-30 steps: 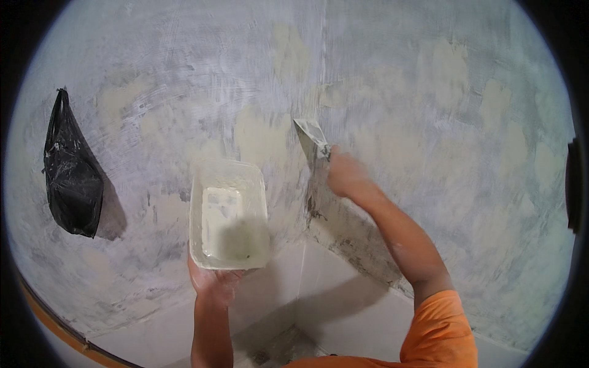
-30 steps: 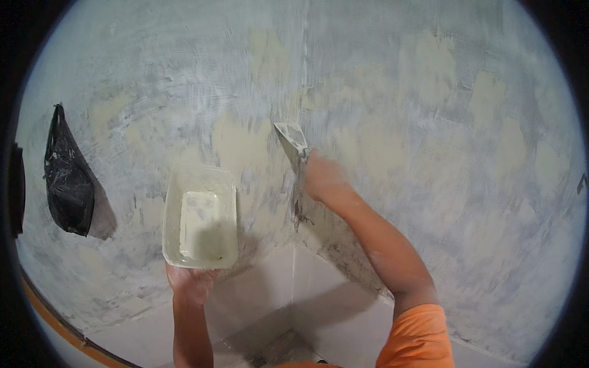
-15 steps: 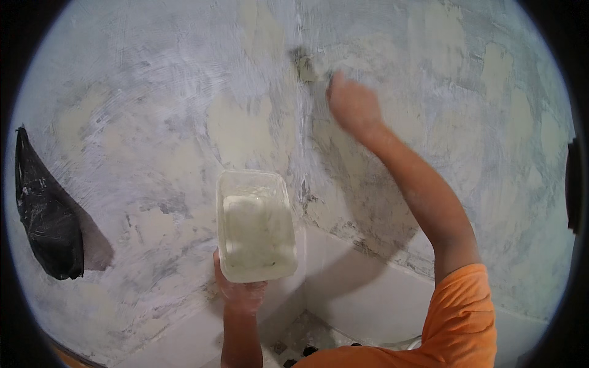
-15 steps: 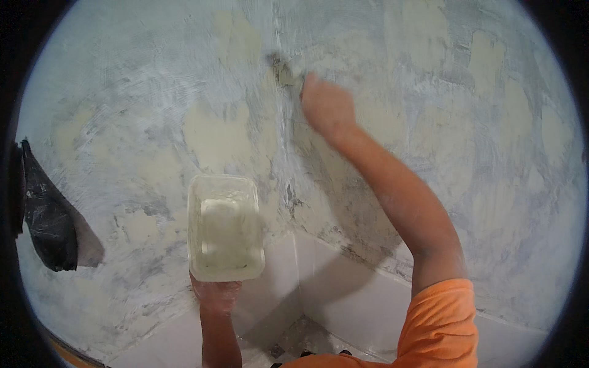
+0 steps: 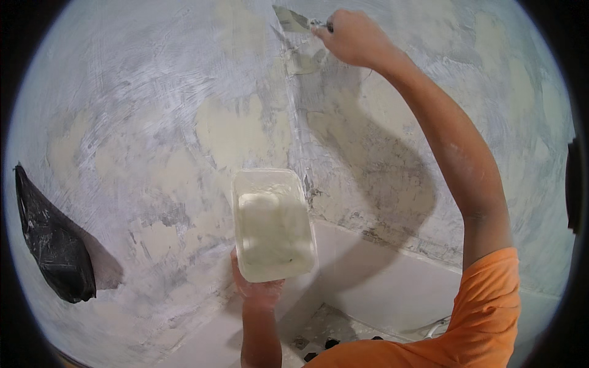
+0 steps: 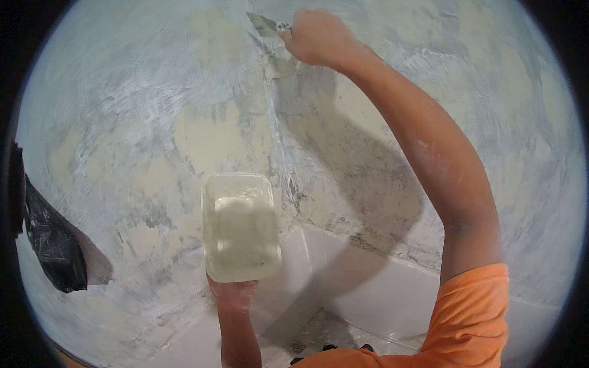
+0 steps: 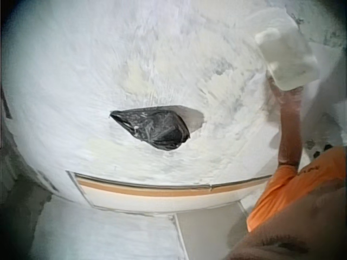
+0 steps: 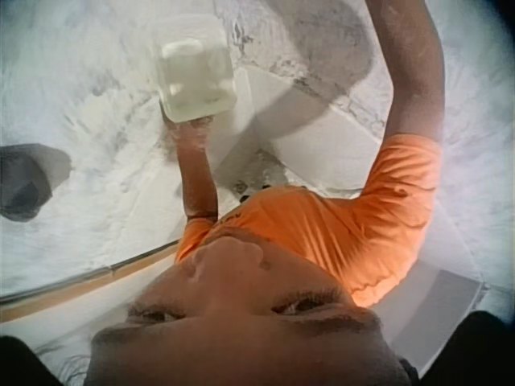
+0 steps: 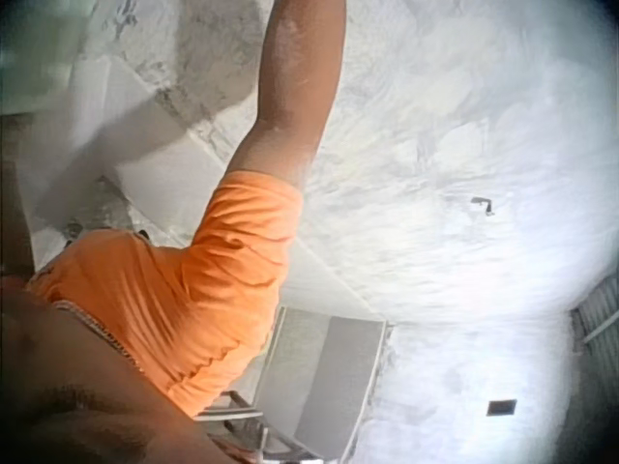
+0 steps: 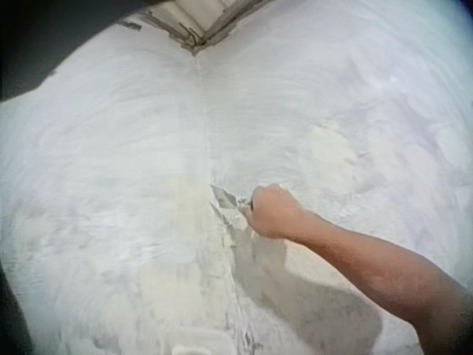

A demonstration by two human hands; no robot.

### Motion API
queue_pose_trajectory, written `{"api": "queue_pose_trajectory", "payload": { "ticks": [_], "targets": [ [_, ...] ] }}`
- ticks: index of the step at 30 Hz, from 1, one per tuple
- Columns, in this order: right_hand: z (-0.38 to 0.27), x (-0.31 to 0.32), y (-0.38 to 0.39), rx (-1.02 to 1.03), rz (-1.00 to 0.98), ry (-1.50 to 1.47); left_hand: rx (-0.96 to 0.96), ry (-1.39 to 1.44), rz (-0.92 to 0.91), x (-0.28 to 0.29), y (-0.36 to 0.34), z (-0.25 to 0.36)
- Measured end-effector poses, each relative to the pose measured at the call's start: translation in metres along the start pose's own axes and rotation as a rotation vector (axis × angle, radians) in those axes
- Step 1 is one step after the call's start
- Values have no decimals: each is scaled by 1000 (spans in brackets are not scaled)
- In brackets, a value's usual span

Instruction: The person applies plaster to a wall using a putty knife, taking small amounts from a plastic container and spreading it across the wall surface.

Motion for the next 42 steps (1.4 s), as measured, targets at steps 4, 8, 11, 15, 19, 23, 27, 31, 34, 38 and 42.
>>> {"api": "queue_pose_trajectory", "payload": {
  "ticks": [4, 8, 11, 15, 19, 23, 27, 31, 34, 38, 42],
  "targets": [
    [12, -6, -1, -92, -19, -26, 934, 1092, 228, -14, -14, 21],
    [10, -14, 23, -90, 22, -3, 279, 490, 83, -2, 7, -11],
    [17, -3, 25, -120, -63, -26, 613, 769, 112, -1, 2, -5],
    [20, 7, 23, -99, -126, 22, 981, 1209, 183, -1, -2, -6],
    [21, -4, 27, -50, -103, -25, 995, 1172, 241, -2, 0, -2],
    [18, -15, 28, -62, -105, -71, 946, 1159, 221, -4, -2, 8],
    [10, -20, 37, -42, -80, -32, 986, 980, 398, -19, -12, 30],
    [-37, -7, 42, -56, -134, -45, 862, 1002, 297, -13, -2, 6],
    [-41, 1, 36, 97, -69, -27, 888, 1233, 190, -14, -1, 3],
    [-26, 12, 19, 6, 41, -82, 665, 1001, 77, -12, 0, 11],
    [-4, -11, 28, -142, -1, -155, 890, 988, 378, -17, -3, 34]
  ]
}}
Point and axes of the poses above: each hand's wrist, its own y-axis away from the middle knuckle, its own x-axis out of the back of the hand, z = x × y, the point moved 2 cm from there along -y, towards the middle knuckle, and after that the axes turned 8 degrees about z, right-handed, at the moved point
